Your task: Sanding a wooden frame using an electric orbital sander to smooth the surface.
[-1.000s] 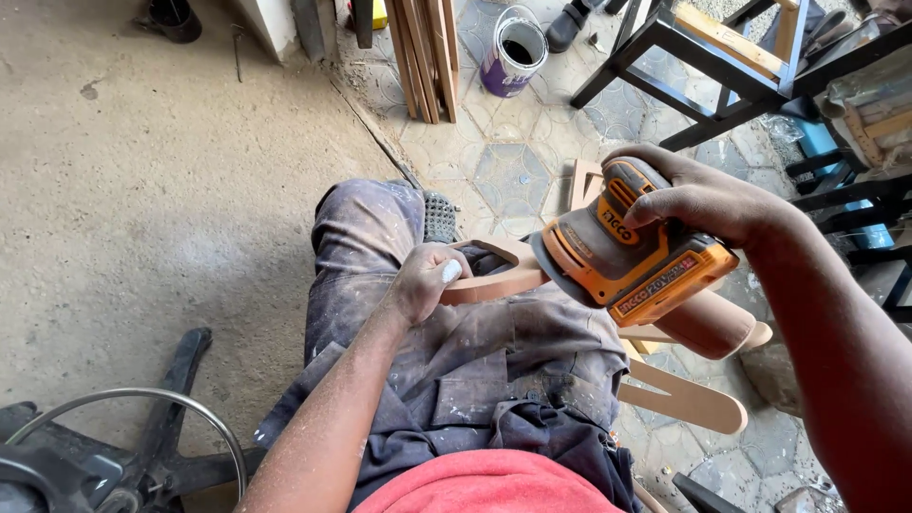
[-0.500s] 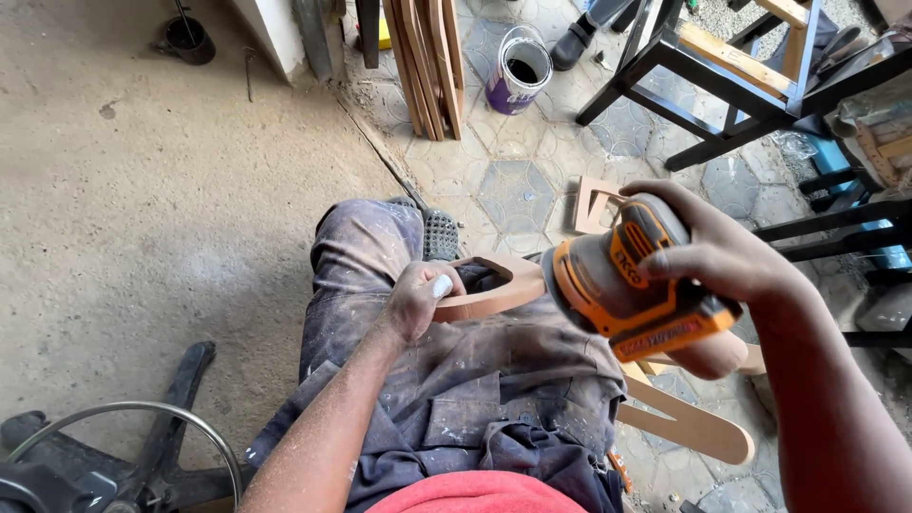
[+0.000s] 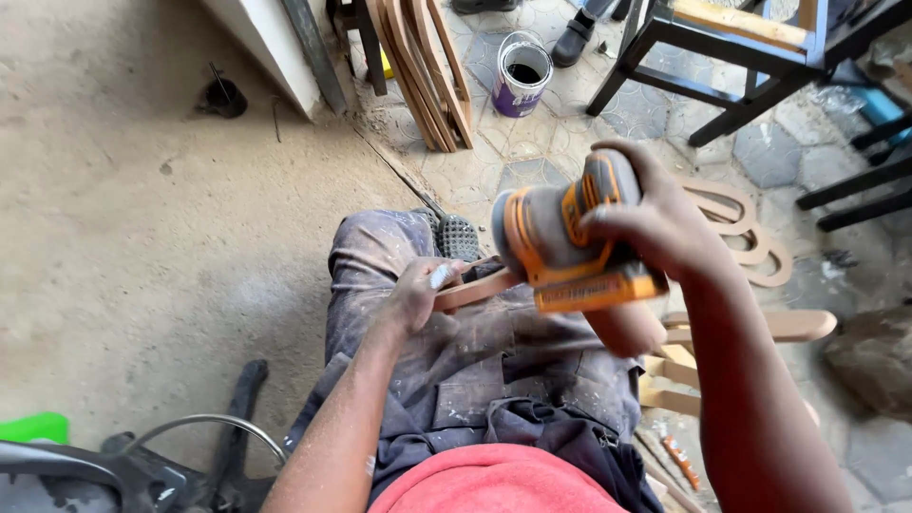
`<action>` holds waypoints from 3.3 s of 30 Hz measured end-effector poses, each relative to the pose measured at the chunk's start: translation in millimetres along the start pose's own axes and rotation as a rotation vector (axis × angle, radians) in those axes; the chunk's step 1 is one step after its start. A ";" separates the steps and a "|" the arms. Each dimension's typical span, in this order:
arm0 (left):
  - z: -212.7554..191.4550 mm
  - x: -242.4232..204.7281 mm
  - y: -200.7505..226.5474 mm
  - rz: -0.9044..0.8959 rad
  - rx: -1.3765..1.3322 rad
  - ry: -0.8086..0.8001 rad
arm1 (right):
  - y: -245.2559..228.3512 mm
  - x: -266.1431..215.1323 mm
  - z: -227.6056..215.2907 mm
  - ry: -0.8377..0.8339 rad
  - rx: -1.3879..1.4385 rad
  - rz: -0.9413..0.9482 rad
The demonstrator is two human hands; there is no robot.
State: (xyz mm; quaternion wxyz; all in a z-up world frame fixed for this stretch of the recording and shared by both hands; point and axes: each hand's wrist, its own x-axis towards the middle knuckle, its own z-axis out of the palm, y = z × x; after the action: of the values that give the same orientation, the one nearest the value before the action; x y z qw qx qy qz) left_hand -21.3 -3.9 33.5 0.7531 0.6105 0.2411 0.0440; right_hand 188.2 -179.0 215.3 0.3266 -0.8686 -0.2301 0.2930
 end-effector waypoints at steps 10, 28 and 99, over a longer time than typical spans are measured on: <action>26.5 -36.5 98.4 -0.095 0.740 0.054 | 72.3 52.8 19.4 0.014 0.413 0.114; -30.1 26.6 86.8 -0.063 0.500 0.362 | 141.0 161.5 100.5 -0.099 0.722 0.214; -65.6 122.0 85.9 0.150 0.793 0.015 | 114.4 196.9 39.2 -0.065 0.649 0.066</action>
State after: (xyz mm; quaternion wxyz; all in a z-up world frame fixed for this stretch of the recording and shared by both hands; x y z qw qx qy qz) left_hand 78.4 120.6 67.5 0.4521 0.8693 0.1995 0.0068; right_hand 328.5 -123.6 40.2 0.5693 -0.7164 -0.1067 0.3891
